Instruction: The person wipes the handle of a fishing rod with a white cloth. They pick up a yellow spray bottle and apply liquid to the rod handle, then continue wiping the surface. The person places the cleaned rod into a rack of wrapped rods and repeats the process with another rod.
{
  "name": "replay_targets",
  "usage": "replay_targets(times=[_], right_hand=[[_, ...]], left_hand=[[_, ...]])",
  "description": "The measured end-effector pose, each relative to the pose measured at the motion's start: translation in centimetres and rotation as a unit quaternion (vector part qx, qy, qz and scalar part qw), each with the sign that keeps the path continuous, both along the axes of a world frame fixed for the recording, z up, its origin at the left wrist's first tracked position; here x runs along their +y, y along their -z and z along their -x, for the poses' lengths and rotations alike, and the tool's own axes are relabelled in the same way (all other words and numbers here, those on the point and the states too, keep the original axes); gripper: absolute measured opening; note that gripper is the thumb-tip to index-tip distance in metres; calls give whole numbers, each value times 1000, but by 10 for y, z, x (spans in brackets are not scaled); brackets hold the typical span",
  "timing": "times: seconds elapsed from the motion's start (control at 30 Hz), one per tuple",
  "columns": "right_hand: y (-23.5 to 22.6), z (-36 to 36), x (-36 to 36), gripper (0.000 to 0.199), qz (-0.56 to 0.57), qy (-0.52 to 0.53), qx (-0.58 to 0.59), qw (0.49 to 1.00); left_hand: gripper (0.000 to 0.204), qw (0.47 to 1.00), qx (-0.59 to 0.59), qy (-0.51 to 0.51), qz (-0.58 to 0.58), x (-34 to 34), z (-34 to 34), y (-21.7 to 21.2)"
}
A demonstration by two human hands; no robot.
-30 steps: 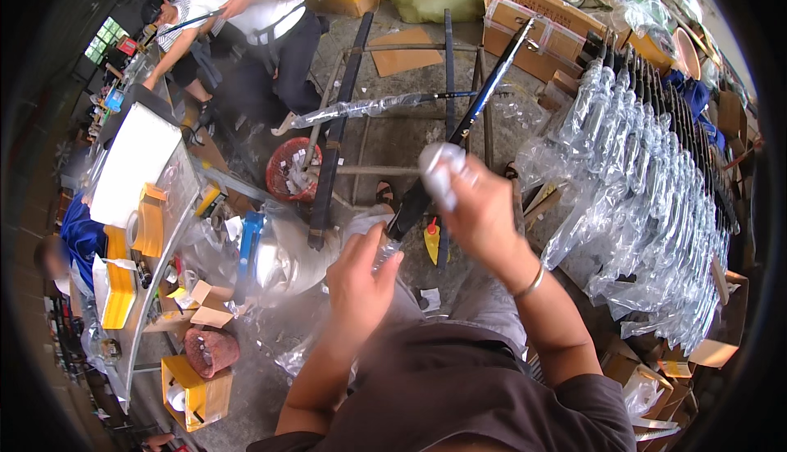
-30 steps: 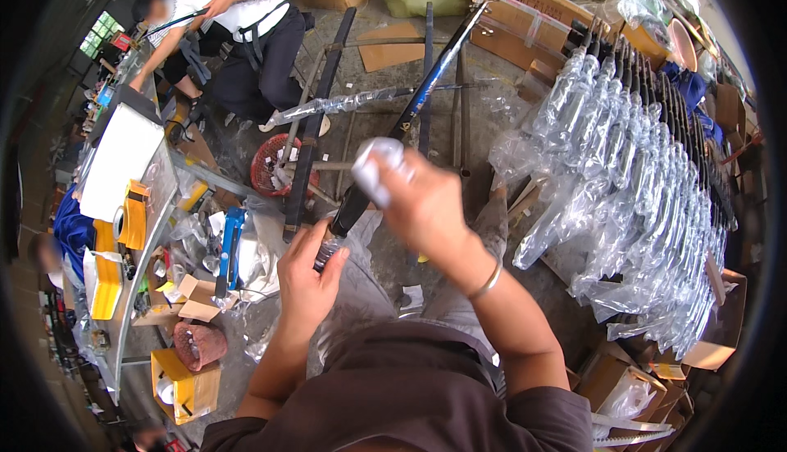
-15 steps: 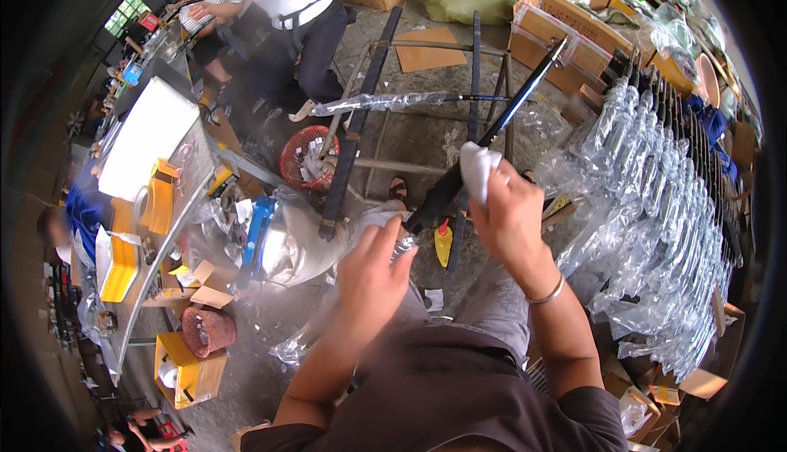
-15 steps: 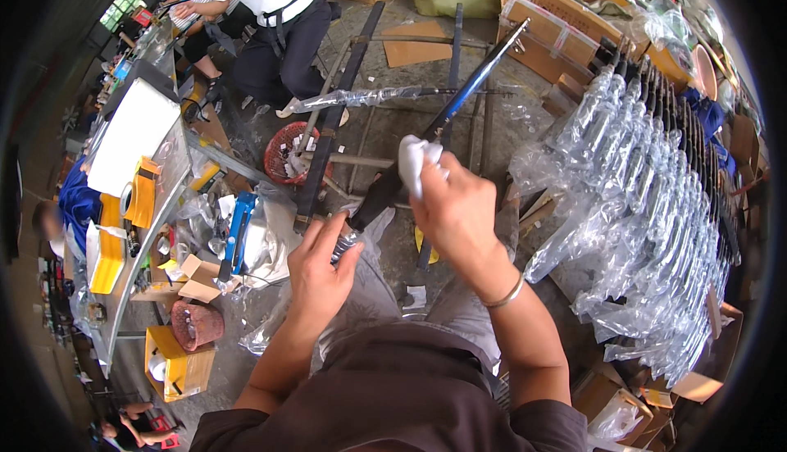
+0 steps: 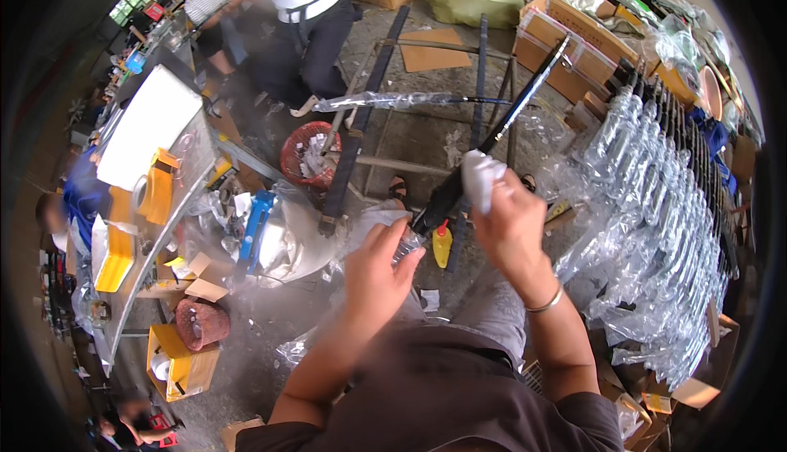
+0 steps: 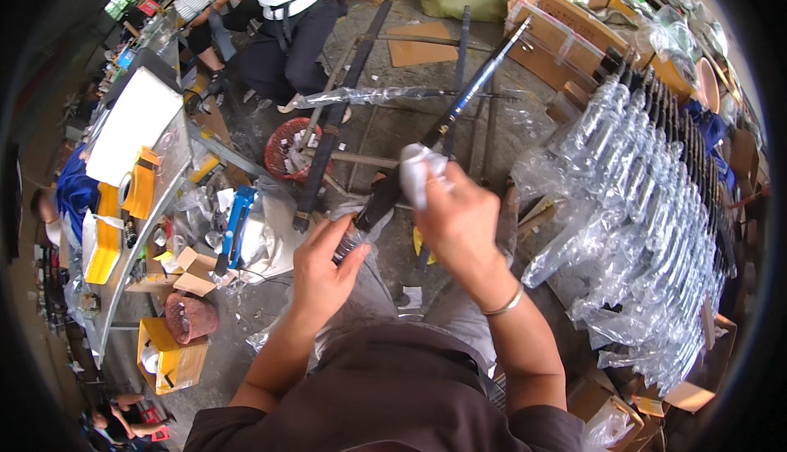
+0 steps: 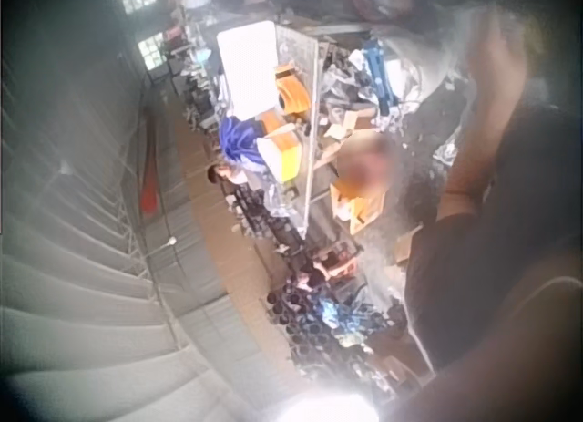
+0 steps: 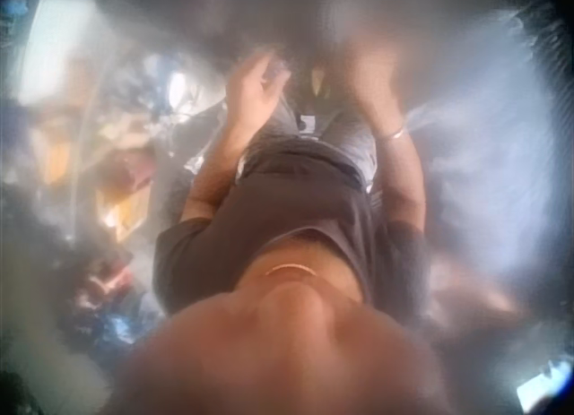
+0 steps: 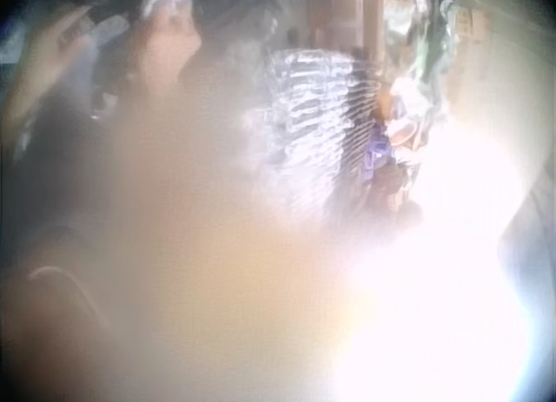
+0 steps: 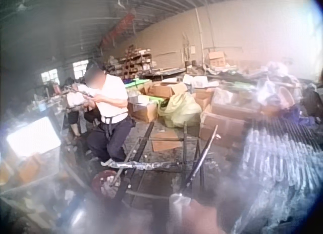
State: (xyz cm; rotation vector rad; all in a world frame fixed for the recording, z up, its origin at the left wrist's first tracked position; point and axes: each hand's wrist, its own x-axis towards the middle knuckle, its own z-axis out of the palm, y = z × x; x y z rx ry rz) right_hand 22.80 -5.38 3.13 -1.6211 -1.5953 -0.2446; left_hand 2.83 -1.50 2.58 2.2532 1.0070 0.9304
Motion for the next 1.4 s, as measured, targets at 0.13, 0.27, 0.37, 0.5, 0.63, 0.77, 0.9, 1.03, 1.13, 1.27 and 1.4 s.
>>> replay_targets(times=[0.13, 0.27, 0.37, 0.5, 0.63, 0.77, 0.9, 1.03, 1.13, 1.27, 1.4], right_hand=[[15, 26, -18, 49, 30, -92, -118, 988], [16, 0, -2, 47, -46, 1, -54, 997], [19, 22, -21, 46, 16, -93, -130, 987], [11, -8, -4, 45, -44, 19, -47, 998], [21, 25, -27, 47, -2, -119, -133, 984], [18, 14, -16, 51, -51, -67, -56, 995], [18, 4, -16, 46, -63, -73, -92, 991], [27, 13, -18, 51, -86, -96, -63, 990], [23, 1, -19, 53, -70, -99, -74, 990], [28, 4, -18, 55, -110, -86, -34, 990], [28, -12, -18, 55, -67, -64, -57, 994]], left_hand=[[38, 999, -25, 14, 21, 3, 0, 7], [40, 998, -8, 32, 61, -1, 2, 1], [37, 996, -20, 46, 73, 1, 0, -2], [33, 990, -35, 49, 130, -3, 5, 1], [37, 967, -53, 78, 237, -1, 10, 6], [32, 918, -77, 91, 379, -2, 6, -3], [29, 870, -112, 125, 463, -1, 12, 0], [34, 803, -154, 177, 548, 5, 7, -5], [36, 728, -195, 191, 629, 8, 15, 3], [40, 671, -189, 238, 676, 13, 10, -5], [51, 612, -220, 269, 710, 16, 13, 8]])
